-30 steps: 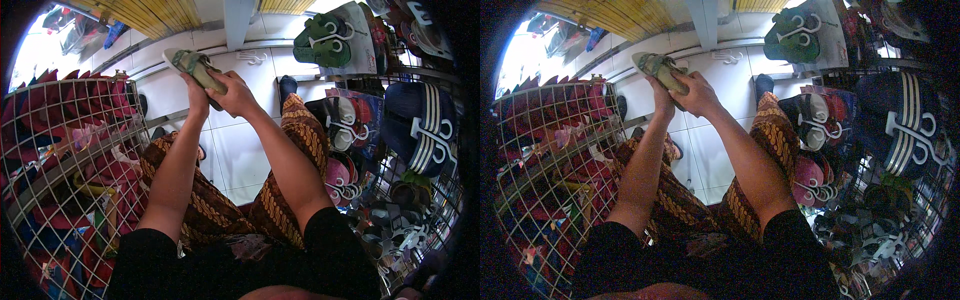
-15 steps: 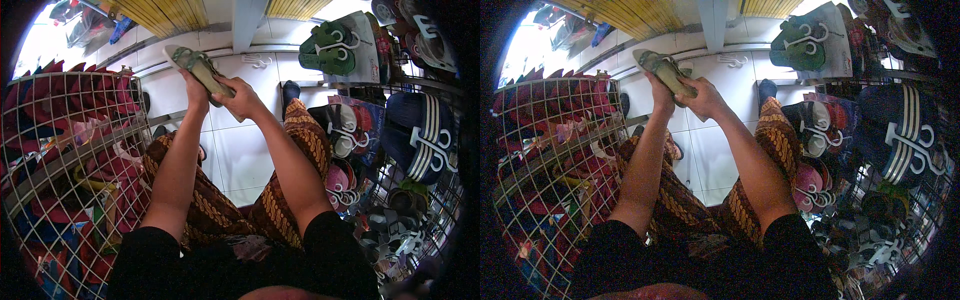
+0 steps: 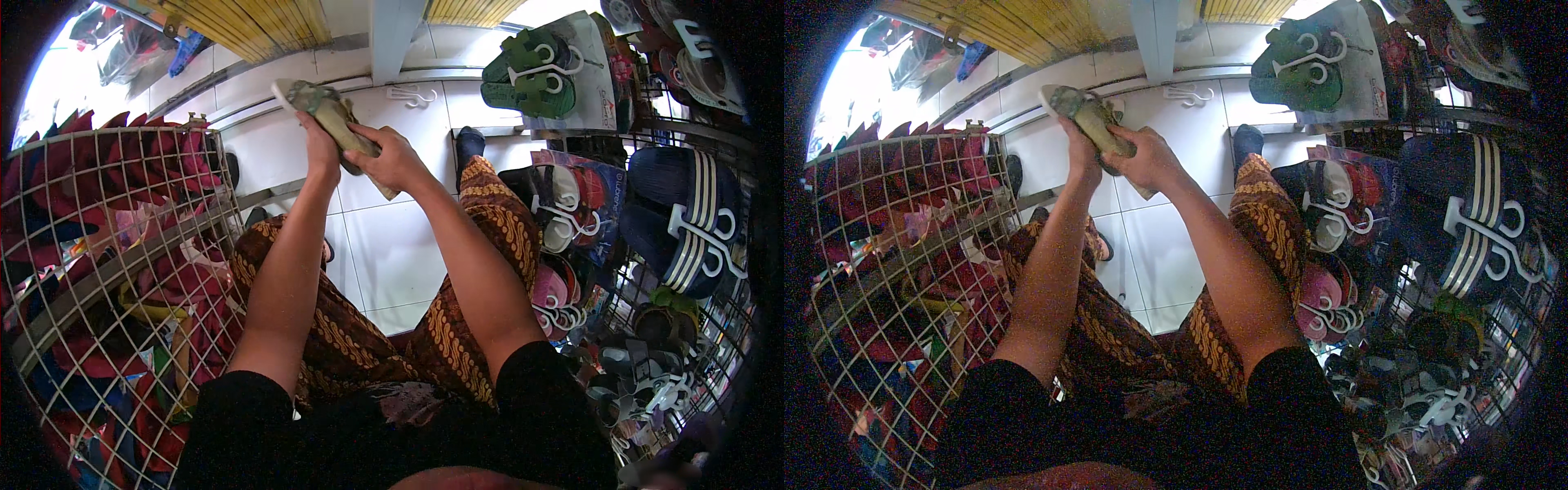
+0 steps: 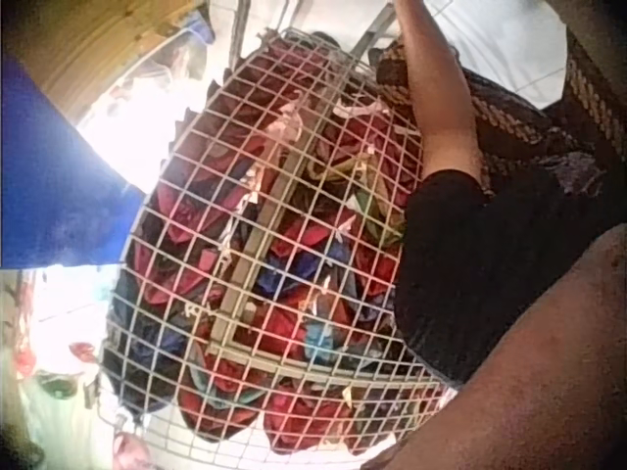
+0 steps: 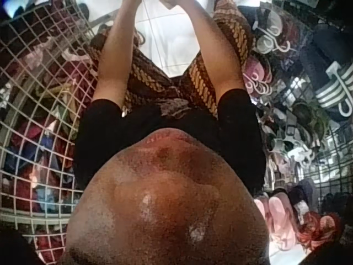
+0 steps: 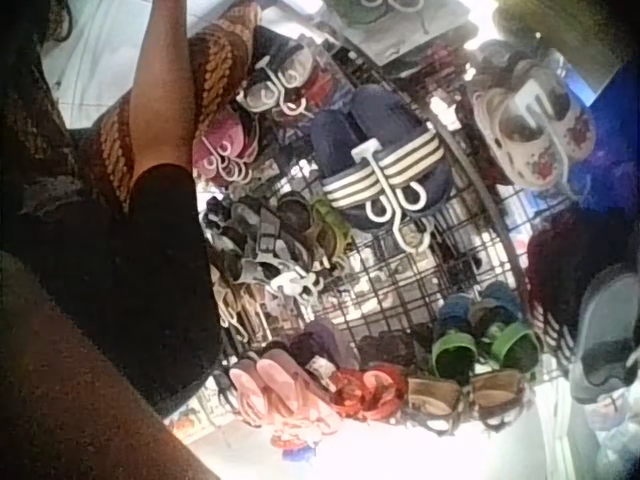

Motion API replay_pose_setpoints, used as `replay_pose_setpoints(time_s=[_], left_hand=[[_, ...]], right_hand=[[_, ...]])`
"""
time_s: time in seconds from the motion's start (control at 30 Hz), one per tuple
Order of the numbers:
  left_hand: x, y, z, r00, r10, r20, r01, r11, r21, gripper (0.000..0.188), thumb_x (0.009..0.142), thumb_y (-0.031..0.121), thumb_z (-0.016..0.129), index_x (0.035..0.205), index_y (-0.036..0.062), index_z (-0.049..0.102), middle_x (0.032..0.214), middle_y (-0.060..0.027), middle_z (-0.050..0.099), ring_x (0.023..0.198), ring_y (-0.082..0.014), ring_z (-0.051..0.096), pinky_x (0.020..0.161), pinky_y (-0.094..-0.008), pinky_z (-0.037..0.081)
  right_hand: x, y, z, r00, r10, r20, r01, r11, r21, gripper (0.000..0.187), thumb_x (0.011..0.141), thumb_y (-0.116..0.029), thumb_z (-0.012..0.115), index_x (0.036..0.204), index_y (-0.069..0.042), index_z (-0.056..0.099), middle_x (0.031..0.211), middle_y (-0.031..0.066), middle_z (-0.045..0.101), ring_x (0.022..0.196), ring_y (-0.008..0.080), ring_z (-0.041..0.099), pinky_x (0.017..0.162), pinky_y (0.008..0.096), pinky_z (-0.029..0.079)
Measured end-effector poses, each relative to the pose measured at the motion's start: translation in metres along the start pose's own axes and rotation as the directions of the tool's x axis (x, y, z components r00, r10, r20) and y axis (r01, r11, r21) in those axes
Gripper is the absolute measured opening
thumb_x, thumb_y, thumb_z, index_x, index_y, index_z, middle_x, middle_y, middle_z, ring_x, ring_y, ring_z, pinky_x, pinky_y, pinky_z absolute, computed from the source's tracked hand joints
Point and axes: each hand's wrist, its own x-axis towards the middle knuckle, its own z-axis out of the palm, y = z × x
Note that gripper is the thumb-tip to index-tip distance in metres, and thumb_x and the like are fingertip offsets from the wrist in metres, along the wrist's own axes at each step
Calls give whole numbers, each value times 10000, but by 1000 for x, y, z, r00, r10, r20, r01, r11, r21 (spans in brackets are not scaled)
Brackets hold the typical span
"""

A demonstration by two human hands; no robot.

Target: The person cleans a sandal by wiping its straps and sole with a cloth, turning the sandal by hand.

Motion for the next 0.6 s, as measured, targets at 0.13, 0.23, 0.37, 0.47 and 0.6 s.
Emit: replay_pose_setpoints(time_s=[0.13,0.23,0.37,0.47,0.6], left_hand=[[1,-17,-2,976,-62,207,44,995,91,816,989,720,187,1425,77,436,1286,-126,573,1190,-274,556,1049,-402,442],[7,-6,-2,994,-63,88,59,998,38,811,991,717,181,1414,78,446,1285,-135,576,1183,-286,566,1037,-410,455],[12,-2,-9,993,-98,58,100,994,-37,825,991,715,145,1414,74,445,1300,-149,577,1187,-303,572,1042,-410,455],[13,-15,-12,994,-34,101,26,996,84,806,1001,698,161,1420,67,437,1316,-146,569,1198,-295,563,1063,-399,436],[11,-11,-9,995,-72,69,65,992,105,790,1006,692,186,1409,65,446,1306,-138,571,1191,-280,562,1050,-395,437]], right_hand=[[4,6,-1,994,-1,-106,2,1000,2,678,822,-504,748,1375,-141,597,1073,250,642,1077,380,639,965,427,505],[11,12,0,1000,7,-28,-3,992,123,692,831,-506,744,1389,-132,581,1127,237,661,1082,367,649,973,413,507],[9,10,-3,988,61,143,-83,985,152,668,870,-422,749,1408,-77,554,1258,201,653,1114,247,642,983,340,490],[12,5,-3,995,57,77,-58,998,12,684,867,-448,749,1410,-80,555,1258,187,655,1111,244,640,983,340,489],[12,9,-7,979,141,146,-160,979,130,690,864,-466,744,1406,-82,559,1262,192,650,1126,261,637,982,353,490]])
